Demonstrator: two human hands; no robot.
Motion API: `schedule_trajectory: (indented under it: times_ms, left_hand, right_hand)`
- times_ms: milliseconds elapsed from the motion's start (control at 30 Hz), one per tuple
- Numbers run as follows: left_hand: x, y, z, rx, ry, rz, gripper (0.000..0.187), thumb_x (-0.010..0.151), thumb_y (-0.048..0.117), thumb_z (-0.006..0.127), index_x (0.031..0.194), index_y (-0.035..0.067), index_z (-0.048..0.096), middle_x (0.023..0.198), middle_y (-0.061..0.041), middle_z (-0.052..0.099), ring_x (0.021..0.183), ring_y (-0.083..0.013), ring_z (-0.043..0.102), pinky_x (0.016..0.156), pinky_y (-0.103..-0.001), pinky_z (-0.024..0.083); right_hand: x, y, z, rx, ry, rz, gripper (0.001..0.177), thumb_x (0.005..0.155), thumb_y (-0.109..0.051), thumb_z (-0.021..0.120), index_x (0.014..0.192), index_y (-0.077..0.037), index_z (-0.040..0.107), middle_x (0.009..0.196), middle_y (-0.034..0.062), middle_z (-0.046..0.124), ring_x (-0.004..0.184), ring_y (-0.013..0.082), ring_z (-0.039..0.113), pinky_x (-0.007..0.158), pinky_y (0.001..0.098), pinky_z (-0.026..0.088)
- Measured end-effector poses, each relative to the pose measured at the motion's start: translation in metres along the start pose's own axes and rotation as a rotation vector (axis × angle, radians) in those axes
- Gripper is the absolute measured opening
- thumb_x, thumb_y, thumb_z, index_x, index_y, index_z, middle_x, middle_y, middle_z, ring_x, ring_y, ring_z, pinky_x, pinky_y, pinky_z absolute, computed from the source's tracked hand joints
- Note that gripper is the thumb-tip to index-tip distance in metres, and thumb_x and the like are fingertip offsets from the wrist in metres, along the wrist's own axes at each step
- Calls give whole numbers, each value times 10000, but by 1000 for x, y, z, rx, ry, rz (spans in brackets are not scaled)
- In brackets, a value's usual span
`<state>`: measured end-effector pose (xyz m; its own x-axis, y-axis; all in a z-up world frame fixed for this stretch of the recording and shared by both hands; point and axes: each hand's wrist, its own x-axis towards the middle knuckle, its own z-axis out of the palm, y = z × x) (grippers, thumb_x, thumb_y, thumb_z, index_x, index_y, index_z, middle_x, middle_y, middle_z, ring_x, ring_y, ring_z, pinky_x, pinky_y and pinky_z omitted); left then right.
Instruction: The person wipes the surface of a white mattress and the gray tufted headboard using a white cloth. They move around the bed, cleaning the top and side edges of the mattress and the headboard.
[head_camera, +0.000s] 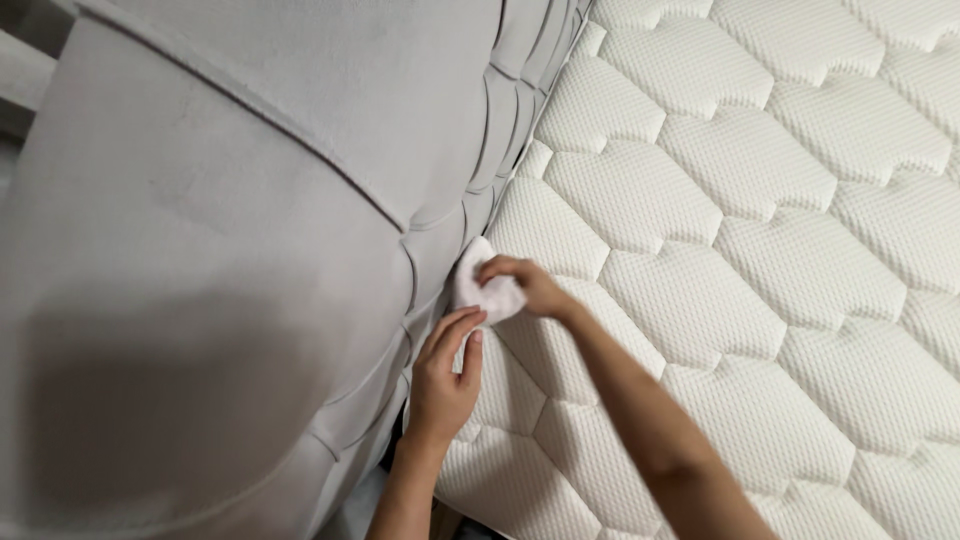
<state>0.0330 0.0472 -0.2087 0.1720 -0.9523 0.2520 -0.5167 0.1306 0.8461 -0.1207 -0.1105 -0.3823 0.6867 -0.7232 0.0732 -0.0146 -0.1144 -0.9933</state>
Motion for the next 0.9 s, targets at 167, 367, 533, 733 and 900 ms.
schedule_trajectory:
  times_ms: [167,367,533,733,900]
  left_hand:
    - [-8,-10,-1,-5,-30,-32,212,1012,80,583,1183,16,690,1239,-130,710,1168,-302,691,996,-381,543]
    - [-14,-25,-1,2,-28,-59,226,1012,95,582,1195,24,694,1242,-126,711,1168,-295,696,986,-369,553]
    - [-23,-36,-1,16,-37,-91,225,1014,95,585,1199,22,690,1245,-129,710,1165,-296,695,977,-367,554]
    - [-30,-36,-3,25,-35,-103,235,1007,82,584,1208,18,688,1239,-137,710,1164,-301,690,986,-370,542]
    - [-16,-27,7,7,-18,-37,231,1009,77,590,1208,18,692,1231,-144,708,1169,-301,684,1000,-376,529]
  right_hand:
    - [16,-2,-83,117,366,-24,376,851,58,697,1209,-46,656,1196,111,695,1107,221,662,987,402,547]
    - [90,17,-125,174,938,-131,407,963,51,707,1345,-5,578,1280,156,676,1147,213,669,978,343,566]
    - [131,38,-90,377,906,229,424,919,-69,687,1317,-51,541,1168,108,697,922,200,693,699,364,602]
    - [109,92,-34,83,896,347,220,956,-155,678,1088,17,721,924,133,755,799,203,671,688,363,533]
    - [53,109,45,-139,743,386,274,993,-176,620,931,49,764,797,178,770,700,247,724,656,412,546]
